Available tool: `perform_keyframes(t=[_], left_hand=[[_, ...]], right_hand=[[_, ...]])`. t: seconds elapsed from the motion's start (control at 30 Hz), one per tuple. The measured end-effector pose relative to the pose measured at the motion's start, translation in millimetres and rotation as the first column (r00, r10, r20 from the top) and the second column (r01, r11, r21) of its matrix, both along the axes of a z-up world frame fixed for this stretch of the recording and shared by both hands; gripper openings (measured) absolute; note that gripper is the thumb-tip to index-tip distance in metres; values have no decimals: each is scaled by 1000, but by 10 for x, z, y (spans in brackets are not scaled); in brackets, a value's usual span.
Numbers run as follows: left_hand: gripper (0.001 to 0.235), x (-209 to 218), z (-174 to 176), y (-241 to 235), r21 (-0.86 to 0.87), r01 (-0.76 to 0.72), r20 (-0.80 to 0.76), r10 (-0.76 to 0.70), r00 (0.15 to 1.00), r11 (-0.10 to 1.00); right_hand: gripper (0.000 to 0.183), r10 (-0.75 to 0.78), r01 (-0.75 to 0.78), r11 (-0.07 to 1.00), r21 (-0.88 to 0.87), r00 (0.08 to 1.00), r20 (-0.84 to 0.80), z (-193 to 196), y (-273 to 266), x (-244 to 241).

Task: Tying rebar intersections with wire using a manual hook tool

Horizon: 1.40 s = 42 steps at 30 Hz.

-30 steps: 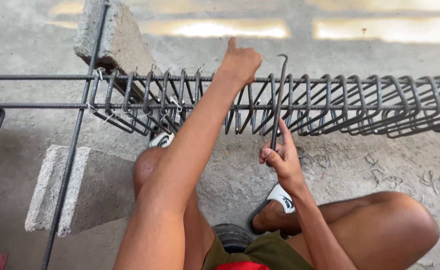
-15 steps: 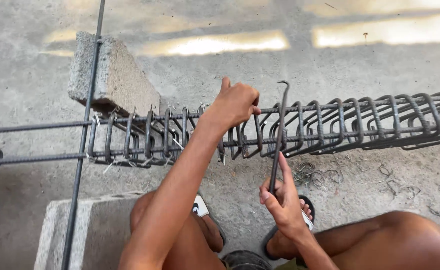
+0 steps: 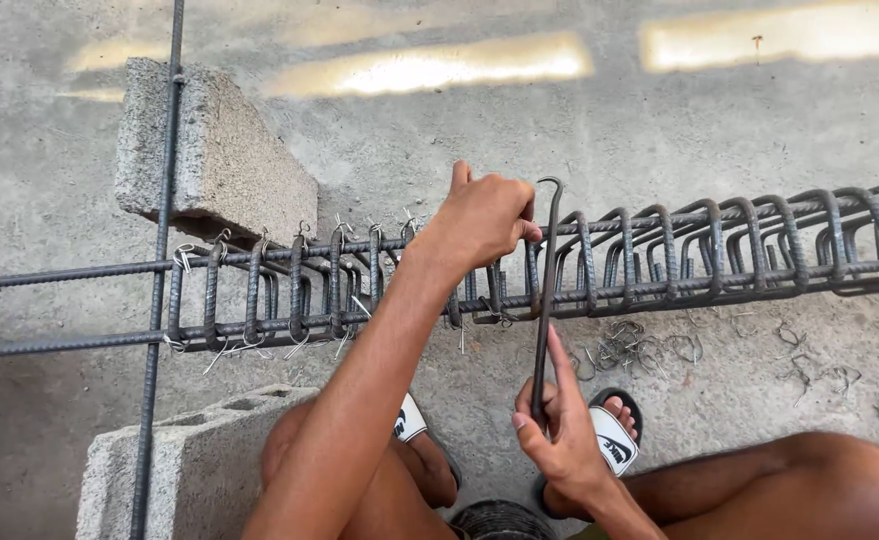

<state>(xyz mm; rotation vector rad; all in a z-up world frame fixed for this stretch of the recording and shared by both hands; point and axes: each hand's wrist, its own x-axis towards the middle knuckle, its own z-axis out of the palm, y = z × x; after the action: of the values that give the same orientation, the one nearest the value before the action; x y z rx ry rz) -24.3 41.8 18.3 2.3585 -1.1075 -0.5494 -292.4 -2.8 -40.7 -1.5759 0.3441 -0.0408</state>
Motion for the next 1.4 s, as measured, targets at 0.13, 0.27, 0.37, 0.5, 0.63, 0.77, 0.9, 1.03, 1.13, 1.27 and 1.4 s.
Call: perform_keyframes(t=[0.13,0.27,0.37,0.5,0.63,0.77,0.9,1.03,1.13,1.27,1.4], left_hand=[[11,-4,0,5,14,-1,-26,1,1000,1000],[12,44,76,17,12,-19,-99,20,995,1000],[12,109,45,47,20,-59,-163,62,985,998],[13,147,-48,45,-58,-88,-270,69,960,994],[14,149,-31,-11,-33,-99,-290,85,953,995],[8,183,-181,-82,3,-123,-280,119,953,992],[10,159,-180,-152,7,-190,-284,184,941,982],[23,171,-219,-122,24,-239,-282,236,930,971],[28,182,-318,-97,40,-181,-222,185,957,983],[33,174,-340,-94,55,-141,-197,149,969,989],[32,101,-325,-109,93,-126,-158,140,977,988]], right_hand=[[100,-19,23,999,-36,994,109,20,-76,79],[98,-80,68,993,101,988,130,33,-177,34],[96,-72,55,992,111,986,147,14,-238,16],[98,-58,45,995,93,989,139,25,-274,-11],[96,-36,15,986,163,991,126,137,-335,-13],[102,107,-193,940,-283,950,-293,673,-524,42],[108,49,-640,618,-456,611,-790,1299,-870,161],[107,74,-569,696,-438,664,-744,1183,-1337,54],[108,119,-466,754,-462,789,-602,1128,-1502,-71],[113,37,-600,629,-495,659,-751,1352,-1520,-70],[114,-25,-732,449,-513,563,-826,1324,-1565,-169]])
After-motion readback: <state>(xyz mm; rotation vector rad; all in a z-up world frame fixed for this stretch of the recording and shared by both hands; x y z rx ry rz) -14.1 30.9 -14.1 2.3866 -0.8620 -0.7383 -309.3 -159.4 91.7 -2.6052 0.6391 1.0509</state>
